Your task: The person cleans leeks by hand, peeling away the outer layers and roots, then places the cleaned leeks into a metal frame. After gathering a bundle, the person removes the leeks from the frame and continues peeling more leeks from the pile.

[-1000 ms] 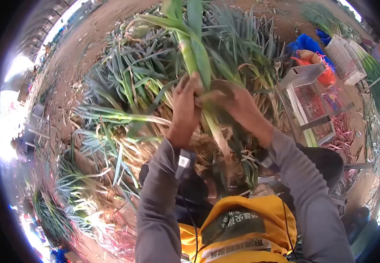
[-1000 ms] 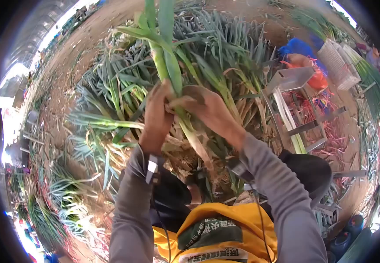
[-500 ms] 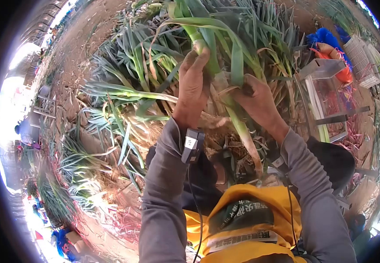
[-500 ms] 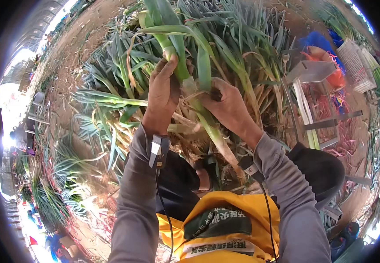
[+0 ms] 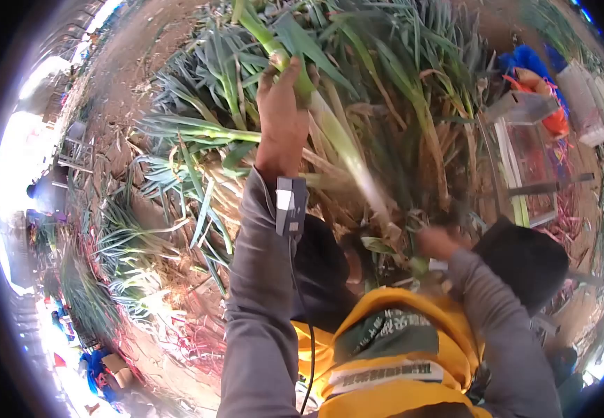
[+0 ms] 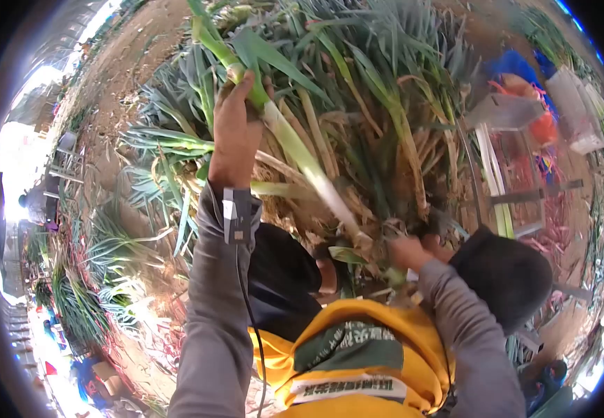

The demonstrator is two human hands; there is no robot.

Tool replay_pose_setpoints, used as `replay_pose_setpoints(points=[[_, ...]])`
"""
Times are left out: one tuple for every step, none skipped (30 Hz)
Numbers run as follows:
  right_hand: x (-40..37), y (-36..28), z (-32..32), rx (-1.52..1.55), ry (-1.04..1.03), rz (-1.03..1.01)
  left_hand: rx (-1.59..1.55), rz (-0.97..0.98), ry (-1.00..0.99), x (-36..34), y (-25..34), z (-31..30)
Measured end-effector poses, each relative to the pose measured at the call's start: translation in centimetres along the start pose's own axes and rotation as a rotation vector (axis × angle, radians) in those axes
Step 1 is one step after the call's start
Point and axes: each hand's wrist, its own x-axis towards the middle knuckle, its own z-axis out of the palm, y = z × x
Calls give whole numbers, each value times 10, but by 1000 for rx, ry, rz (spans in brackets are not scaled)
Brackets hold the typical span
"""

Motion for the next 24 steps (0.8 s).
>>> replay_pose_setpoints(points=[[9, -6, -24, 262, 428, -120, -1, -41, -36, 1, -5, -2], [8, -25, -64, 514, 850, -244, -13, -59, -87, 10, -7, 4], [-3, -52, -111, 615, 1079, -287, -28, -111, -70, 11, -12, 6], [-13, -70, -153, 611, 1129, -310, -20, -127, -50, 4, -14, 13], [-21, -86, -186, 547, 1209, -368, -9, -142, -33, -2, -14, 22], [-21, -98, -206, 486, 1284, -425, -8, -154, -41, -5, -17, 26], [-9, -105, -215, 493, 1285, -412, 1, -123, -74, -8, -19, 27], [2, -112, -223, 395, 1313, -365, 8, -85, -104, -9, -21, 27], [10, -115, -225, 297, 1337, -317, 9, -92, -105, -9, -23, 26], [15, -118, -223, 297, 1335, -319, 29, -95, -55, -8, -23, 25], [19, -121, -222, 310, 1354, -326, 47, -95, -1, -6, -23, 22], [23, -123, -220, 324, 1368, -334, 48, -93, 9, -4, -22, 18], [25, -124, -217, 328, 1361, -335, 48, -98, -36, -3, -21, 15], [25, -123, -217, 380, 1389, -359, 47, -102, -88, -3, -18, 19], [26, -122, -218, 430, 1422, -381, 49, -103, -94, -5, -16, 24], [26, -122, -219, 429, 1426, -379, 68, -90, -52, -9, -15, 29], [28, -121, -218, 477, 1418, -361, 86, -77, -9, -13, -15, 32], [28, -119, -215, 526, 1409, -336, 86, -82, -15, -16, -16, 34], [28, -117, -213, 526, 1415, -328, 83, -79, -6, -18, -17, 37], [30, -115, -213, 606, 1397, -254, 81, -70, 2, -17, -19, 37], [32, -115, -213, 688, 1371, -184, 83, -69, -1, -16, -20, 36], [31, -112, -211, 691, 1374, -187, 73, -2, -4, -16, -20, 34], [30, -104, -207, 757, 1187, -116, 63, 66, -9, -16, -19, 33], [30, -95, -205, 813, 1003, -50, 59, 50, -18, -15, -14, 33]])
